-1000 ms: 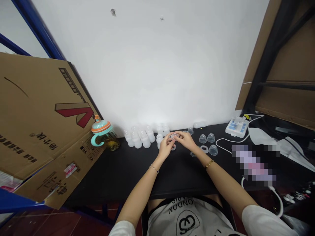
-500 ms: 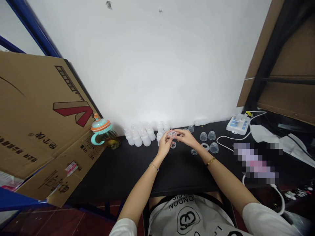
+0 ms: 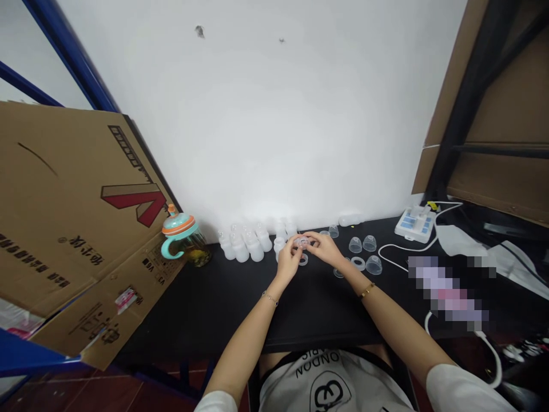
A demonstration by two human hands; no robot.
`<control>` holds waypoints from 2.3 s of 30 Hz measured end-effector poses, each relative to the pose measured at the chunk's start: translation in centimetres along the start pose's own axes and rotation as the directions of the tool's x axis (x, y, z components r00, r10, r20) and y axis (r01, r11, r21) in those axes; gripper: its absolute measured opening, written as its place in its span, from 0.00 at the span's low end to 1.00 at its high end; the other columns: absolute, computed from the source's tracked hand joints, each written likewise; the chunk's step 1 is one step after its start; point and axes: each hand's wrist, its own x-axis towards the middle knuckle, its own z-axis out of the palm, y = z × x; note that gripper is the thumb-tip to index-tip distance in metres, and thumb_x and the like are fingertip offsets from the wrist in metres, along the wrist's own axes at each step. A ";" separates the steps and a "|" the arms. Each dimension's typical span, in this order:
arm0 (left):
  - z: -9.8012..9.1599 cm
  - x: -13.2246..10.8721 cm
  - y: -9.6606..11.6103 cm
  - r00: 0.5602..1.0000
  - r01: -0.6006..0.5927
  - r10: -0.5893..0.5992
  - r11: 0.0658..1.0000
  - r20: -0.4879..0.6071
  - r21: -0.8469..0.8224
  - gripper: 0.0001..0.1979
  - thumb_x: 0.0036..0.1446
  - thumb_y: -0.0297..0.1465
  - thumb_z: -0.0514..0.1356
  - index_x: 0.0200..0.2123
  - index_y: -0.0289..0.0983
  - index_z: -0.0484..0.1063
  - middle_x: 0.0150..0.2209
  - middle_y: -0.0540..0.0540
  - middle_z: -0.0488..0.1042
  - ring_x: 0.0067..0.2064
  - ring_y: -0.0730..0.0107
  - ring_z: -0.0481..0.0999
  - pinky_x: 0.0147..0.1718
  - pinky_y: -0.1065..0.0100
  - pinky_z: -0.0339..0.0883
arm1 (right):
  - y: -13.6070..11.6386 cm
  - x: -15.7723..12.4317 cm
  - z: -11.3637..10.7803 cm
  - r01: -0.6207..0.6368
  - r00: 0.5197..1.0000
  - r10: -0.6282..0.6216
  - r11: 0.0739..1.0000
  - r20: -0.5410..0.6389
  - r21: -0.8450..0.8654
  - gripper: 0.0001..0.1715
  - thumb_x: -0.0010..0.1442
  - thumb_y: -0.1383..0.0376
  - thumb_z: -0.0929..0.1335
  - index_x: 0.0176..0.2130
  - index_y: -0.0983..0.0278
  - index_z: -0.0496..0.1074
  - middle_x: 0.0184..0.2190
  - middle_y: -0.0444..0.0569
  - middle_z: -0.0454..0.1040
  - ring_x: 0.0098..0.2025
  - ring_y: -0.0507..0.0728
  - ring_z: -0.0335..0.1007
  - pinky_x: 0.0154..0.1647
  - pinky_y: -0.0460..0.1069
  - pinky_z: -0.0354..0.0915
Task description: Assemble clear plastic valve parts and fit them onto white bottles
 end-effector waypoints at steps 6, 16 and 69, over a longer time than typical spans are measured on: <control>-0.2 -0.4 0.7 0.997 -0.070 0.074 0.975 -0.012 0.213 0.18 0.65 0.35 0.55 0.57 0.43 0.71 0.40 0.48 0.81 0.29 0.71 0.77 0.29 0.72 0.68 | 0.0 -0.1 0.2 0.008 1.000 -0.009 0.999 -0.027 -0.042 0.12 0.60 0.63 0.70 0.45 0.60 0.75 0.37 0.46 0.83 0.27 0.54 0.76 0.32 0.47 0.67; -0.5 -0.6 1.5 0.995 -0.094 0.104 0.944 -0.014 0.315 0.18 0.66 0.34 0.55 0.56 0.43 0.73 0.32 0.50 0.78 0.26 0.71 0.72 0.32 0.71 0.66 | -0.3 -0.3 0.2 0.041 0.999 -0.044 0.995 -0.029 -0.089 0.12 0.60 0.62 0.70 0.45 0.60 0.74 0.35 0.46 0.83 0.27 0.55 0.77 0.31 0.46 0.67; -0.6 -0.5 1.6 0.992 -0.045 0.086 0.918 -0.088 0.393 0.10 0.59 0.28 0.59 0.44 0.40 0.74 0.38 0.51 0.81 0.25 0.74 0.72 0.30 0.71 0.62 | -1.3 -1.1 0.3 0.117 0.992 -0.118 0.797 0.037 -0.592 0.13 0.65 0.59 0.67 0.31 0.63 0.71 0.28 0.47 0.78 0.28 0.54 0.70 0.28 0.47 0.46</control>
